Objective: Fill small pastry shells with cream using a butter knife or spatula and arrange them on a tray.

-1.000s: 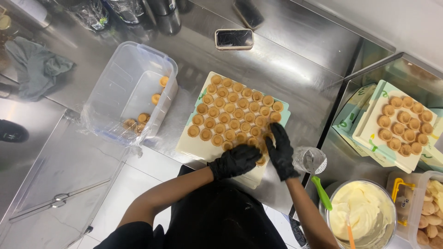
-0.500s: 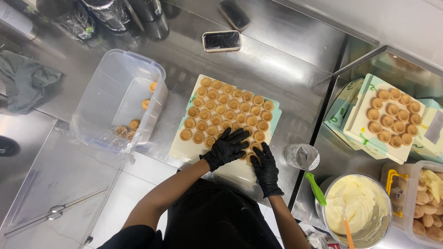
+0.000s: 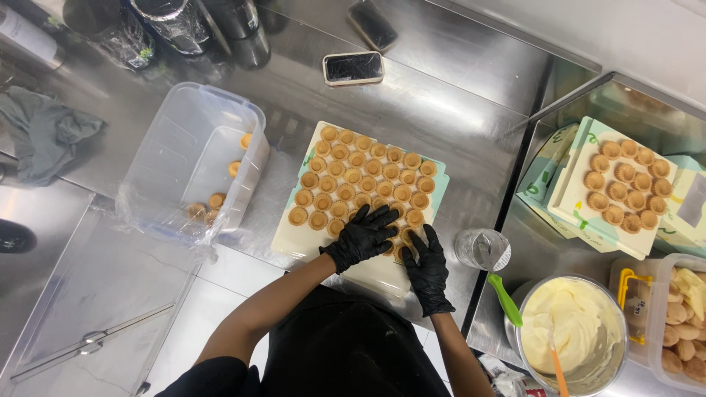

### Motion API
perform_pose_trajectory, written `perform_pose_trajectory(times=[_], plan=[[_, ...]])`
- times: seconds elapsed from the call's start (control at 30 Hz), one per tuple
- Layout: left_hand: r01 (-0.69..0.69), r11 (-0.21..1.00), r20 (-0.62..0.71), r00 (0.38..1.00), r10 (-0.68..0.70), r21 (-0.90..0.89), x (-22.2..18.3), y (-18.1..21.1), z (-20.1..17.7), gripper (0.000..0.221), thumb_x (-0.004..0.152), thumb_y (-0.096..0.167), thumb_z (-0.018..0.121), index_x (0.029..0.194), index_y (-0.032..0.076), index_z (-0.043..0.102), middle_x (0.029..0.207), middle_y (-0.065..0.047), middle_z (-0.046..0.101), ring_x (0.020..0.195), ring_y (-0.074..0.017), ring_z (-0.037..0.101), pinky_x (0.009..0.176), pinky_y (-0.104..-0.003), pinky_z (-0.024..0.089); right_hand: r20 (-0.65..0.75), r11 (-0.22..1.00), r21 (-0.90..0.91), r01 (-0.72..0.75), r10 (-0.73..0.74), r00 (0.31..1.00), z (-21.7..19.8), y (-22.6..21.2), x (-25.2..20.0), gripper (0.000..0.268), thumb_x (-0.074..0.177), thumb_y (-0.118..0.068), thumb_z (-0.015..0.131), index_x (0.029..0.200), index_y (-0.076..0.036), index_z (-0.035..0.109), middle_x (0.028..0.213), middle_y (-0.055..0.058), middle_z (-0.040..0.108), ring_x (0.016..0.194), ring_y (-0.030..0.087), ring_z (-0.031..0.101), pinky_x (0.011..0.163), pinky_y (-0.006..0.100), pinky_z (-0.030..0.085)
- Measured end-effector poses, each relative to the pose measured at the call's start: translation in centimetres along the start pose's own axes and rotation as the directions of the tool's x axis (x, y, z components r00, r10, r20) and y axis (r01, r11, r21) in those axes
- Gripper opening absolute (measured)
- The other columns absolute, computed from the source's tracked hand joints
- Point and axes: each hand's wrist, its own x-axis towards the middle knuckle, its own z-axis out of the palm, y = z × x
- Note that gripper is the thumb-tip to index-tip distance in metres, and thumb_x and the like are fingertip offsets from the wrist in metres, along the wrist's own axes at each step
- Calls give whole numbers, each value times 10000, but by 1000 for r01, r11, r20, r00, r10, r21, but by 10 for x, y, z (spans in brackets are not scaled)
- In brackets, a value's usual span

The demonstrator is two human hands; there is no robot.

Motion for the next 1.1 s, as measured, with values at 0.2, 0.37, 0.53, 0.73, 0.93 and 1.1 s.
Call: perform_pose_trajectory(times=[0.2, 0.37, 0.53, 0.73, 0.93, 1.1], plan=[[-36, 999, -51, 998, 36, -8, -1, 1, -2, 375, 917, 380, 704, 1224, 167, 734, 1622, -64, 436, 1520, -241, 372, 1260, -536, 201, -63, 968, -217, 129, -146, 987, 27, 12, 13, 680, 980, -289, 613, 1591, -142, 352, 1679, 173, 234, 1520, 384, 303, 1193, 493, 304], [-53, 999, -89, 995, 52, -2, 0, 5, -12, 352, 924, 390, 703, 1202, 176, 728, 1608, -91, 452, 1507, -263, 391, 1256, -554, 228, 24, 928, -367, 66, -62, 998, 43, 17, 25, 707, 1030, -380, 495, 1626, -123, 214, 1718, 149, 114, 1570, 342, 138, 1226, 605, 74], [-29, 998, -65, 997, 33, 59, -2, 5, -25, 524, 948, 425, 666, 1358, 98, 653, 1601, -146, 450, 1506, -302, 399, 1237, -562, 253, -11, 923, -380, 63, -72, 997, 49, 21, 23, 699, 1044, -356, 473, 1642, -131, 189, 1732, 137, 94, 1590, 333, 129, 1222, 643, 77], [5, 971, -90, 996, 17, 239, 13, -10, -69, 678, 992, 482, 584, 1575, 165, 446, 1687, -119, 314, 1559, -296, 306, 1251, -579, 220, -30, 894, -437, 103, -129, 991, 42, -8, 28, 773, 1020, -431, 470, 1630, -69, 163, 1714, 192, 68, 1567, 386, 101, 1181, 687, 52], [465, 859, -176, 884, -434, 213, 4, -64, -64, 838, 969, 570, 537, 1622, 142, 232, 1674, -220, 141, 1530, -438, 203, 1179, -653, 164, 79, 867, -484, 117, -90, 993, 46, -48, 49, 812, 993, -514, 488, 1618, -102, 175, 1708, 134, 84, 1562, 351, 124, 1189, 663, 16], [464, 862, -182, 883, -433, 202, -3, -63, -74, 814, 992, 548, 539, 1634, 149, 237, 1691, -215, 161, 1551, -420, 204, 1205, -638, 188, 54, 857, -493, 148, -140, 989, 49, -32, 48, 797, 999, -500, 510, 1630, -119, 206, 1719, 126, 131, 1564, 343, 163, 1196, 664, 20]])
